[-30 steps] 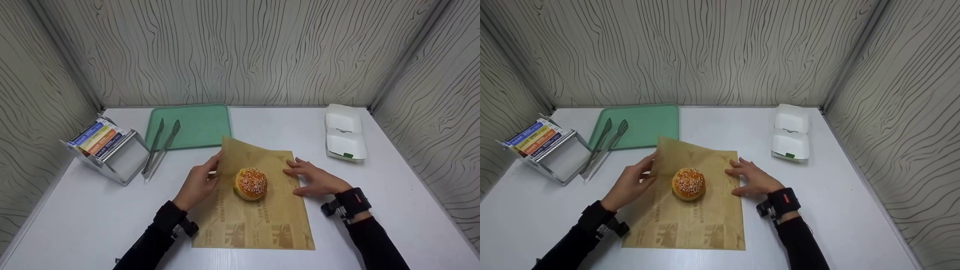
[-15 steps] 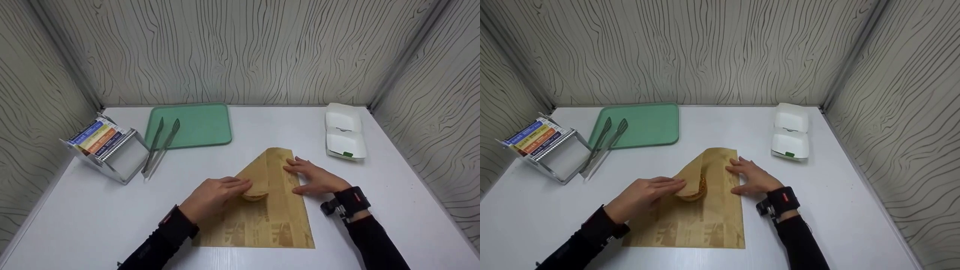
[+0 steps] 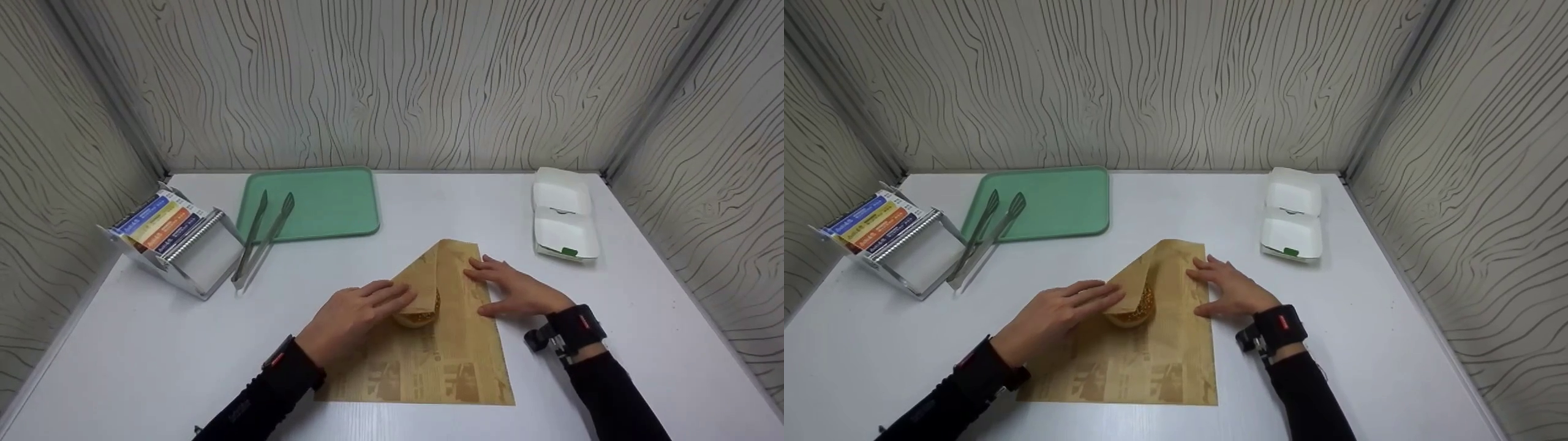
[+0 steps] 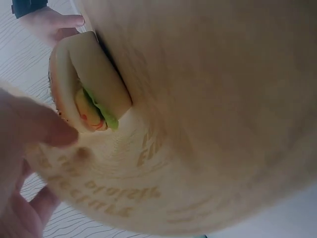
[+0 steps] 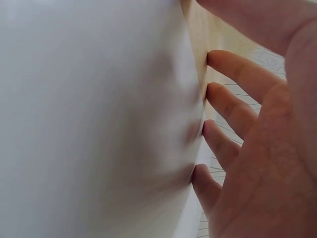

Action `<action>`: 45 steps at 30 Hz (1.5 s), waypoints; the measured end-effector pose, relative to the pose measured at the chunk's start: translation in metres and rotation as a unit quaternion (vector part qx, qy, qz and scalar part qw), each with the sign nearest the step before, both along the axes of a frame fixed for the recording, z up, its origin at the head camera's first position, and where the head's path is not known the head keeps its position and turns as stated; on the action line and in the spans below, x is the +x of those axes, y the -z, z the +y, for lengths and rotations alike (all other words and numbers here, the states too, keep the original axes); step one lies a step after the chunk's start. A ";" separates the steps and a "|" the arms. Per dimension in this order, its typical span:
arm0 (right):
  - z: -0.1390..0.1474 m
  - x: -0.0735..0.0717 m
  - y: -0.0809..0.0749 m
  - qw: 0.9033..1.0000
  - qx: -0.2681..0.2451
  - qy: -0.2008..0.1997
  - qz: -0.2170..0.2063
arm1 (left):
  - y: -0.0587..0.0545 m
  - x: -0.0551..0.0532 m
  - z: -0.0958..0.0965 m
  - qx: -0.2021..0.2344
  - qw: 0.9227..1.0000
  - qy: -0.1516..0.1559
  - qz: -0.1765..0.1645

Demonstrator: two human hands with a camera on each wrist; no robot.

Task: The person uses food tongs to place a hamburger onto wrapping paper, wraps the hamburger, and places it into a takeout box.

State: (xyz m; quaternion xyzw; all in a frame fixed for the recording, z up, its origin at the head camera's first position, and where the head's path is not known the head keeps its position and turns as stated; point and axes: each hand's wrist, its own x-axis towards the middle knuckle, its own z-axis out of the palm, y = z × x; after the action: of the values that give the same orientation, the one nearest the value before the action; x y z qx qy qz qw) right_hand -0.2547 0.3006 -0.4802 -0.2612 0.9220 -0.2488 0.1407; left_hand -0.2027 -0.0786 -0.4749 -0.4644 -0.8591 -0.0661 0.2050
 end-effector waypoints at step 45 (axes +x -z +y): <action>0.017 0.064 -0.011 1.000 0.022 0.005 -0.006 | 0.004 0.002 0.003 -0.010 0.996 0.041 -0.073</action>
State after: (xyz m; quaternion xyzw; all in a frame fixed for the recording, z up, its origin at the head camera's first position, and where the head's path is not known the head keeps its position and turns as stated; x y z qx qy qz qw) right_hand -0.1910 0.3179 -0.4694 -0.2522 0.9275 -0.2311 0.1510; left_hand -0.2004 -0.0758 -0.4792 -0.4955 -0.8525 -0.0994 0.1339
